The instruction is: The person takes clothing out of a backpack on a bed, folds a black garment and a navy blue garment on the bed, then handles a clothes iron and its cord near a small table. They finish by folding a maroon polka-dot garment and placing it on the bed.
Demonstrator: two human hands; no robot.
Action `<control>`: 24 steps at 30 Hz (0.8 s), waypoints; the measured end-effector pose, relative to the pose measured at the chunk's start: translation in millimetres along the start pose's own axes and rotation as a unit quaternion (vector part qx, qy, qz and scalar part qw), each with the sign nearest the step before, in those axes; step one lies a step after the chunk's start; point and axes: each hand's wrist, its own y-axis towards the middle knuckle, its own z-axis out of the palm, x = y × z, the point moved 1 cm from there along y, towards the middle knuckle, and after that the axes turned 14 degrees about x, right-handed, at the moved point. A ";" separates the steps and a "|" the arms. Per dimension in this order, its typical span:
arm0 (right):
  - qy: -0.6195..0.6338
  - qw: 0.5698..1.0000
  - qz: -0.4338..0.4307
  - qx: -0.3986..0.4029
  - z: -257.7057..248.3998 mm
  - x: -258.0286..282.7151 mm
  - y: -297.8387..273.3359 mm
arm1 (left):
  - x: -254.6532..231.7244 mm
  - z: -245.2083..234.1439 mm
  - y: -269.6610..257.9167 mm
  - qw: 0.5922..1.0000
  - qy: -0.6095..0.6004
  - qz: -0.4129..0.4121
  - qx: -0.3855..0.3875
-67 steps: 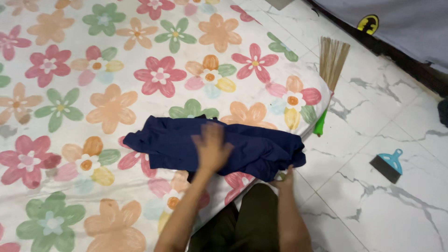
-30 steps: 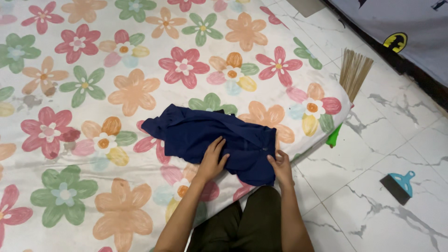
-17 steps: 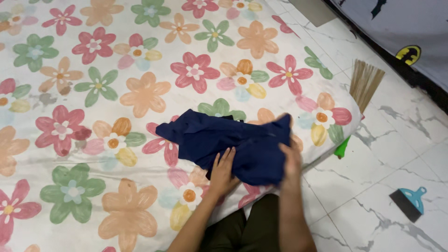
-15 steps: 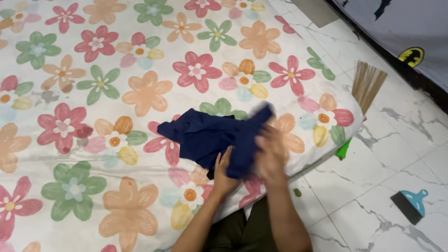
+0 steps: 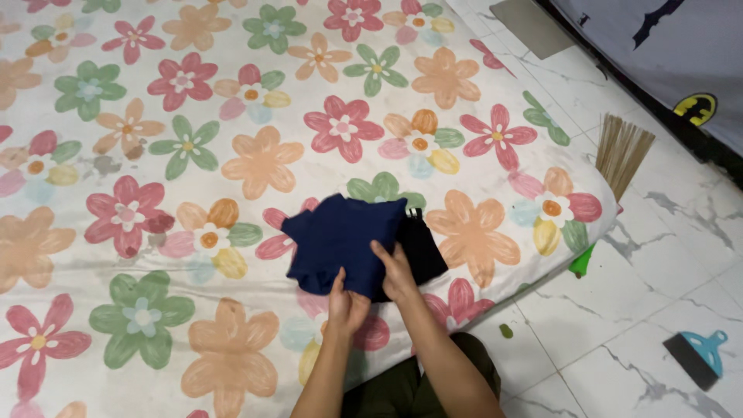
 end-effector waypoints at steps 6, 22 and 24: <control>-0.033 0.998 0.013 0.043 74.8 40.1 37.5 | -18.8 23.7 -37.8 0.965 -0.082 0.026 0.250; -0.417 0.907 0.052 -0.017 -51.5 151.4 -2.2 | -41.6 -101.0 -62.2 0.977 0.151 -0.006 -0.153; -0.605 0.793 0.039 -0.059 -91.3 134.2 -12.1 | -50.7 -108.3 -71.1 0.974 0.158 0.021 -0.159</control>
